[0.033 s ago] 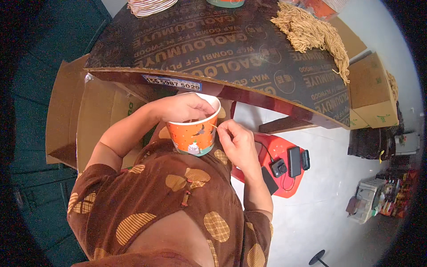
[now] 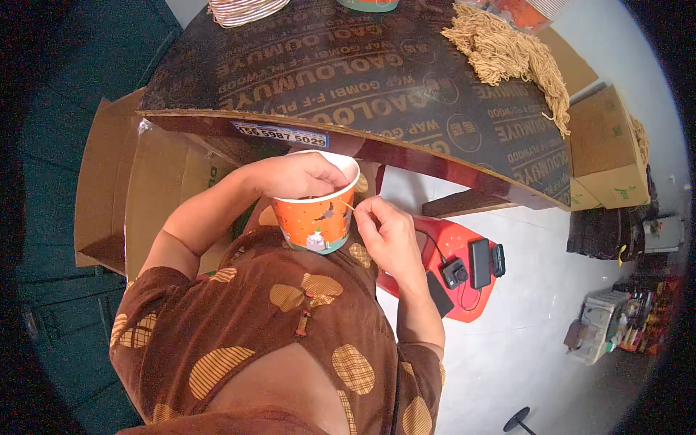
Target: Assembling paper buckets by threading and securing handles onto them.
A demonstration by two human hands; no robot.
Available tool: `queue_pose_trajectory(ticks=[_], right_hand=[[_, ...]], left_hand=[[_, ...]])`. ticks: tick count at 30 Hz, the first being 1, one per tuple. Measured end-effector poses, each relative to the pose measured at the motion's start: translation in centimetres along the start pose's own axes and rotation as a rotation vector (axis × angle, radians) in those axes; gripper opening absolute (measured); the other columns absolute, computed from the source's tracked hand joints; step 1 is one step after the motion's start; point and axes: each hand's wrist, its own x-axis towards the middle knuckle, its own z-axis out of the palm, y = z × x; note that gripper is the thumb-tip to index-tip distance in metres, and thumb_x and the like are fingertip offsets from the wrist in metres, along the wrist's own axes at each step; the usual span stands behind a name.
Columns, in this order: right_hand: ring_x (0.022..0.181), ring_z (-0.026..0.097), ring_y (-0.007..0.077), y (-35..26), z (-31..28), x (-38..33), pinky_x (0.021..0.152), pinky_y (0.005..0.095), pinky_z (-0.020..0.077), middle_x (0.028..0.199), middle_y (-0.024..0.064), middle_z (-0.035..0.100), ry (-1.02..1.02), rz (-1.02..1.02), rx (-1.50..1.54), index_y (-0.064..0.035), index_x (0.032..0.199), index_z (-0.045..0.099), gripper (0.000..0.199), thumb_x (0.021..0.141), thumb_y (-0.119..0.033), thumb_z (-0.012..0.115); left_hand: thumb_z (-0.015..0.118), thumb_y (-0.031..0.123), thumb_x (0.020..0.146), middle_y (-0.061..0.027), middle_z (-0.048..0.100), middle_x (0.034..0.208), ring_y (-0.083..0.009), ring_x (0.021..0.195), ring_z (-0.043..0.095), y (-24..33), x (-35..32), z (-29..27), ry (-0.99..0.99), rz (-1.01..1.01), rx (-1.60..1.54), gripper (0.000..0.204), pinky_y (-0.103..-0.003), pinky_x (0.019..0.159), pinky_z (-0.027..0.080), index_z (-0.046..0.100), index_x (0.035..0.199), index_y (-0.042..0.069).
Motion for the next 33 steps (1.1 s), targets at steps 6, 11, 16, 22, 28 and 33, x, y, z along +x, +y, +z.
queue_pose_trajectory(ticks=[6,11,16,22,28,33], right_hand=[[0.063,0.061,0.0244,-0.2,-0.1,-0.3,0.06,0.0339,0.0476,0.072,0.0147,0.061,-0.044,0.012,-0.01,0.0013,0.087,0.061,0.011,0.088,-0.01,0.061],[0.062,0.047,0.0057,0.2,0.2,-0.4,0.056,0.0243,0.0411,0.065,-0.0004,0.054,-0.018,-0.028,-0.001,0.0014,0.085,0.061,0.011,0.092,-0.008,0.06],[0.064,0.061,0.025,0.6,0.2,-0.4,0.061,0.0342,0.0477,0.073,0.0155,0.061,-0.013,-0.008,-0.008,0.0015,0.089,0.061,0.012,0.089,-0.01,0.061],[0.064,0.061,0.0258,0.3,0.3,-0.2,0.061,0.0347,0.0481,0.074,0.016,0.062,-0.009,-0.012,0.019,0.0018,0.089,0.061,0.013,0.089,-0.011,0.061],[0.067,0.064,0.0279,-0.5,0.2,0.4,0.063,0.0356,0.0491,0.076,0.0166,0.063,-0.013,-0.081,-0.032,0.0017,0.089,0.06,0.012,0.09,-0.01,0.06],[0.066,0.057,0.0192,-0.6,0.1,0.4,0.061,0.0315,0.0462,0.073,0.0108,0.06,0.003,-0.095,-0.007,0.0014,0.088,0.06,0.01,0.09,-0.009,0.06]], left_hand=[[0.064,0.012,0.083,0.0007,0.067,0.076,-0.0067,0.07,0.059,0.4,-0.2,0.1,-0.05,-0.043,-0.072,0.014,-0.025,0.064,0.047,0.07,0.09,0.001],[0.065,0.013,0.083,0.0013,0.065,0.072,-0.0057,0.065,0.056,0.4,-0.1,0.3,-0.017,-0.028,-0.023,0.012,-0.024,0.059,0.045,0.069,0.083,0.001],[0.065,0.012,0.084,0.0022,0.062,0.069,-0.0051,0.064,0.054,1.2,-0.8,0.7,0.194,-0.059,0.02,0.011,-0.023,0.058,0.043,0.067,0.08,0.002],[0.069,0.011,0.083,0.0006,0.061,0.069,-0.005,0.061,0.053,1.2,-0.9,1.1,0.301,-0.044,-0.089,0.012,-0.022,0.055,0.042,0.065,0.078,0.001],[0.067,0.015,0.085,-0.0025,0.058,0.063,-0.0072,0.054,0.051,1.1,-0.2,1.6,0.325,-0.009,-0.45,0.018,-0.022,0.049,0.039,0.065,0.075,0.0],[0.065,0.009,0.086,-0.0063,0.063,0.068,-0.0073,0.05,0.052,1.3,0.0,1.6,0.192,0.01,-0.755,0.014,-0.02,0.044,0.036,0.067,0.08,-0.004]])
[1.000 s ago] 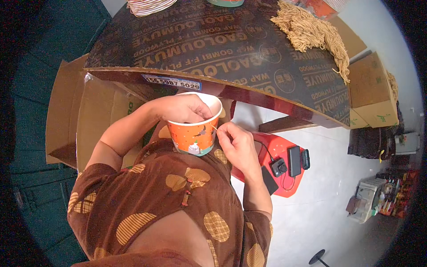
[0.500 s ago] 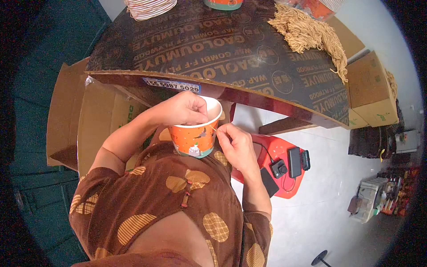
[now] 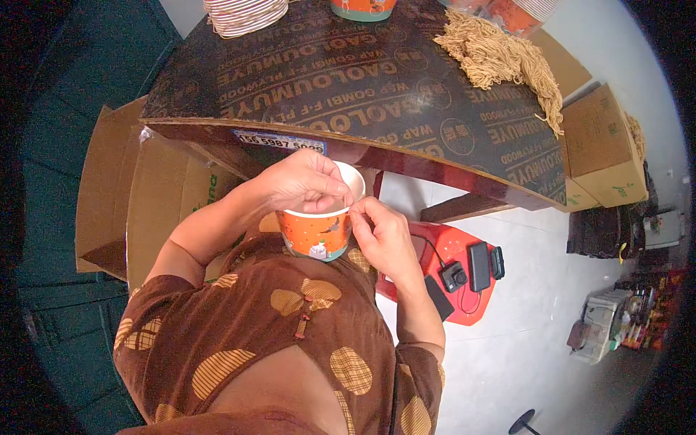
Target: Assembling paper buckets by threading and securing handles onto them.
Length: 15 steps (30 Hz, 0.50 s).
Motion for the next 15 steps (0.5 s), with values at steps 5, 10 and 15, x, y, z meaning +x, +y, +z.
queue_pose_trajectory(ticks=[5,10,15], right_hand=[[0.068,0.063,0.0276,-0.3,-0.7,0.1,0.064,0.0357,0.049,0.076,0.0156,0.063,-0.027,-0.002,-0.031,0.0011,0.088,0.059,0.011,0.088,-0.009,0.062],[0.067,0.061,0.0264,-0.2,-1.7,0.4,0.064,0.0351,0.0486,0.075,0.0133,0.062,-0.069,0.05,0.005,0.0008,0.088,0.059,0.012,0.086,-0.009,0.065],[0.07,0.061,0.0266,-0.6,-3.4,1.0,0.065,0.035,0.0484,0.081,0.0132,0.062,-0.119,-0.102,-0.025,0.0005,0.091,0.06,0.007,0.087,-0.005,0.062]], left_hand=[[0.067,0.01,0.084,-0.0093,0.066,0.071,-0.0082,0.049,0.051,0.0,0.2,0.0,-0.001,-0.032,-0.008,0.014,-0.021,0.042,0.035,0.067,0.08,-0.003],[0.066,0.009,0.084,-0.0071,0.064,0.066,-0.0073,0.05,0.052,0.5,0.3,0.3,-0.015,-0.097,0.03,0.014,-0.021,0.044,0.037,0.068,0.078,-0.005],[0.07,0.007,0.082,-0.0073,0.062,0.063,-0.0111,0.049,0.053,-0.2,0.5,-0.2,-0.027,-0.091,-0.02,0.013,-0.024,0.046,0.041,0.068,0.085,-0.005]])
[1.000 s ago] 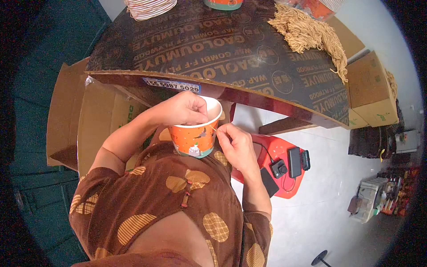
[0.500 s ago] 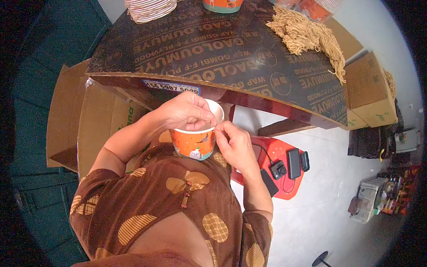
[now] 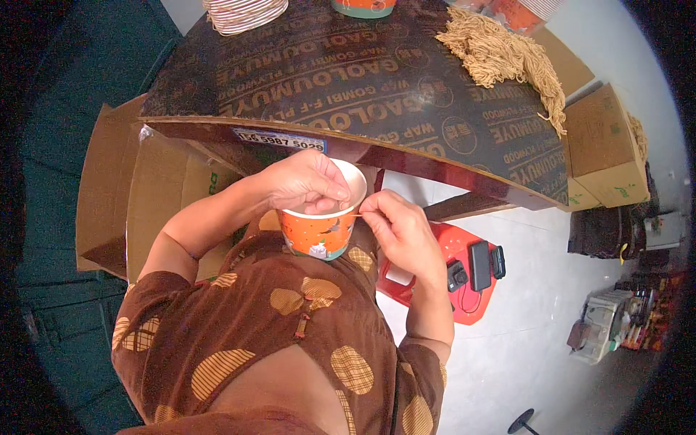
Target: Assembling paper buckets by threading and securing handles onto them.
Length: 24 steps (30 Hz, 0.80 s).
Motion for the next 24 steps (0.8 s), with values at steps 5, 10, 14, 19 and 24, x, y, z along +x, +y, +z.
queue_pose_trajectory(ticks=[5,10,14,19,24], right_hand=[[0.076,0.06,0.0214,-0.3,-1.2,1.0,0.067,0.0308,0.047,0.083,0.0101,0.061,0.0,0.062,0.081,0.0001,0.095,0.061,0.008,0.088,0.0,0.057],[0.076,0.06,0.019,-0.4,-0.5,3.5,0.068,0.0291,0.0469,0.083,0.0093,0.062,0.071,-0.115,0.079,0.001,0.097,0.063,0.011,0.088,0.001,0.056],[0.077,0.061,0.0184,-0.4,0.1,4.7,0.07,0.0282,0.0477,0.084,0.0097,0.063,0.077,-0.154,0.138,0.001,0.098,0.064,0.013,0.088,0.002,0.056],[0.078,0.063,0.0177,-0.5,1.1,5.5,0.071,0.028,0.0487,0.085,0.0102,0.064,0.055,-0.116,0.177,0.0012,0.097,0.065,0.014,0.087,0.003,0.056],[0.083,0.06,0.0209,0.1,1.7,6.0,0.074,0.0304,0.048,0.09,0.0086,0.062,0.071,-0.28,-0.073,0.0009,0.102,0.064,0.017,0.086,0.003,0.058]], left_hand=[[0.068,0.003,0.082,-0.0106,0.064,0.071,-0.0113,0.052,0.054,0.3,-0.1,0.2,-0.038,0.015,0.026,0.01,-0.023,0.049,0.043,0.067,0.081,-0.007],[0.068,0.003,0.082,-0.0062,0.061,0.065,-0.0119,0.053,0.055,0.5,0.3,0.5,-0.104,0.052,0.088,0.009,-0.025,0.051,0.043,0.066,0.081,-0.005],[0.069,0.002,0.081,-0.0063,0.06,0.064,-0.0115,0.053,0.055,0.3,0.6,0.2,-0.068,0.057,0.141,0.008,-0.024,0.051,0.044,0.066,0.079,-0.004],[0.069,0.001,0.079,-0.0067,0.06,0.062,-0.0116,0.053,0.055,0.1,0.7,0.2,-0.034,0.033,0.191,0.008,-0.023,0.05,0.045,0.065,0.075,-0.004],[0.067,-0.001,0.079,-0.0059,0.058,0.063,-0.0126,0.053,0.056,-0.8,1.4,0.0,-0.087,0.05,0.126,0.004,-0.025,0.044,0.04,0.063,0.079,-0.001]])
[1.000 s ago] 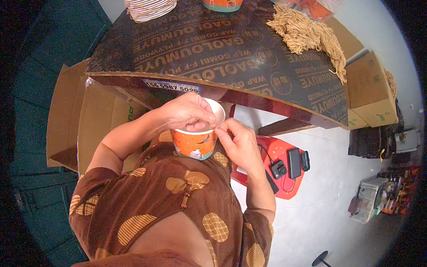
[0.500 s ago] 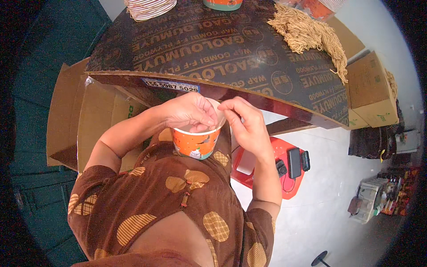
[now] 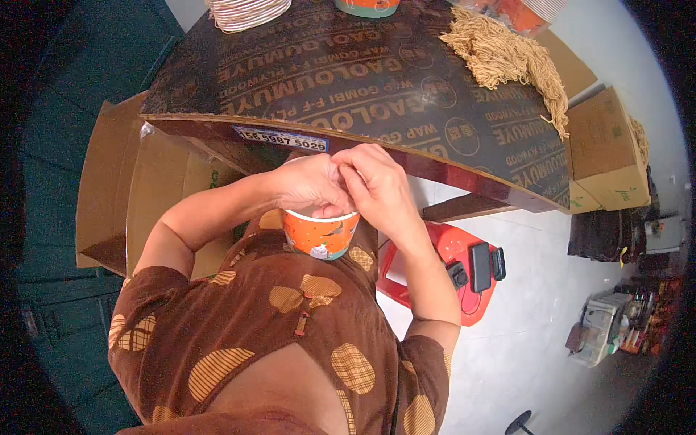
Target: Assembling paper buckets by threading and securing handles onto them.
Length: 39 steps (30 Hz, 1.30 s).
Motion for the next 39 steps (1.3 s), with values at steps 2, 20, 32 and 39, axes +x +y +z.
queue_pose_trajectory(ticks=[2,20,32,39], right_hand=[[0.086,0.06,0.0265,-0.1,-0.1,-0.3,0.076,0.0339,0.0484,0.092,0.0111,0.062,0.068,-0.035,-0.028,0.0008,0.099,0.063,0.016,0.084,0.003,0.059],[0.078,0.057,0.0315,-0.5,0.7,-5.3,0.069,0.0392,0.0455,0.082,0.0143,0.056,0.095,0.243,-0.045,0.0013,0.085,0.056,0.008,0.083,-0.003,0.062],[0.069,0.056,0.0267,-1.8,2.2,-5.7,0.063,0.0358,0.0457,0.076,0.0123,0.056,0.209,0.287,0.048,0.0,0.081,0.058,0.009,0.081,-0.001,0.067],[0.072,0.057,0.0289,-1.5,2.8,-5.7,0.063,0.038,0.0459,0.076,0.0125,0.057,0.249,0.052,-0.139,-0.0006,0.08,0.059,0.009,0.078,0.001,0.067]], left_hand=[[0.066,-0.002,0.078,-0.006,0.057,0.062,-0.012,0.052,0.055,0.3,-0.2,0.0,0.005,-0.004,-0.016,0.005,-0.024,0.047,0.041,0.062,0.075,-0.001],[0.065,0.002,0.081,-0.007,0.058,0.064,-0.0115,0.051,0.052,0.2,0.0,-0.3,-0.063,0.002,-0.047,0.009,-0.024,0.049,0.041,0.06,0.075,-0.002],[0.06,0.002,0.084,-0.0067,0.056,0.066,-0.0123,0.053,0.051,0.0,0.0,-0.5,-0.103,-0.01,-0.159,0.01,-0.024,0.05,0.04,0.059,0.075,-0.001],[0.061,0.001,0.08,-0.0063,0.054,0.063,-0.013,0.051,0.05,0.4,-0.5,0.0,-0.036,-0.04,-0.137,0.012,-0.025,0.049,0.04,0.056,0.07,0.0]])
